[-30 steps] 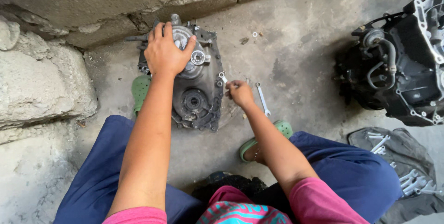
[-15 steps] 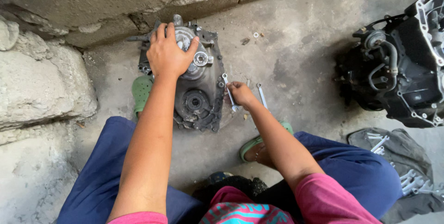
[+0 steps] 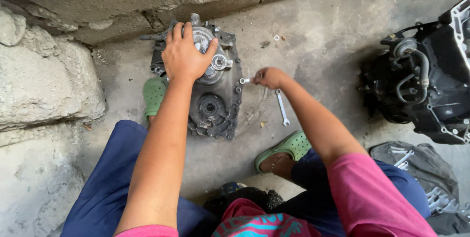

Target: The person sits on the floor and uses a wrench to loosen and remove bolts from a disassembled engine block. They repeatedly reposition the wrench and adjust their grip while working on multiple bolt locations around the engine casing.

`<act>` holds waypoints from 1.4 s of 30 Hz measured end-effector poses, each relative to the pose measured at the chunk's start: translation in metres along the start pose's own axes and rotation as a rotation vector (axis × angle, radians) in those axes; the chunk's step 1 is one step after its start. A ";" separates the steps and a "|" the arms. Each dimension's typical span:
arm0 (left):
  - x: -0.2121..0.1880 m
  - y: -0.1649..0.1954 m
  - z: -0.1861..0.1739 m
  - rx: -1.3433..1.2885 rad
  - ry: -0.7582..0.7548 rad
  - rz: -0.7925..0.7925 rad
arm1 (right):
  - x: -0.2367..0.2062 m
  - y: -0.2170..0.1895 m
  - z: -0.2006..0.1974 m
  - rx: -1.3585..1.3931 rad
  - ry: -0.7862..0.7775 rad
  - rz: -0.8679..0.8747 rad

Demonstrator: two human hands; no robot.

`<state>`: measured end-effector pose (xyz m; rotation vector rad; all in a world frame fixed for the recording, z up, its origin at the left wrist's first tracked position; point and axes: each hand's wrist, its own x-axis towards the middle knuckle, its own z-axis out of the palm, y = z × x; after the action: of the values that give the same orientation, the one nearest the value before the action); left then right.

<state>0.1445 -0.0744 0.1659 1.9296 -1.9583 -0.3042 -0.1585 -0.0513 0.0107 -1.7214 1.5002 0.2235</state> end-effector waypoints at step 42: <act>0.001 0.000 0.001 -0.022 0.050 0.026 | -0.024 -0.017 0.062 0.406 0.174 0.097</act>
<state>0.1442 -0.0754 0.1648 1.8785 -1.9381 -0.2665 -0.1269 0.0075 -0.0070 -1.3714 1.6261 -0.1771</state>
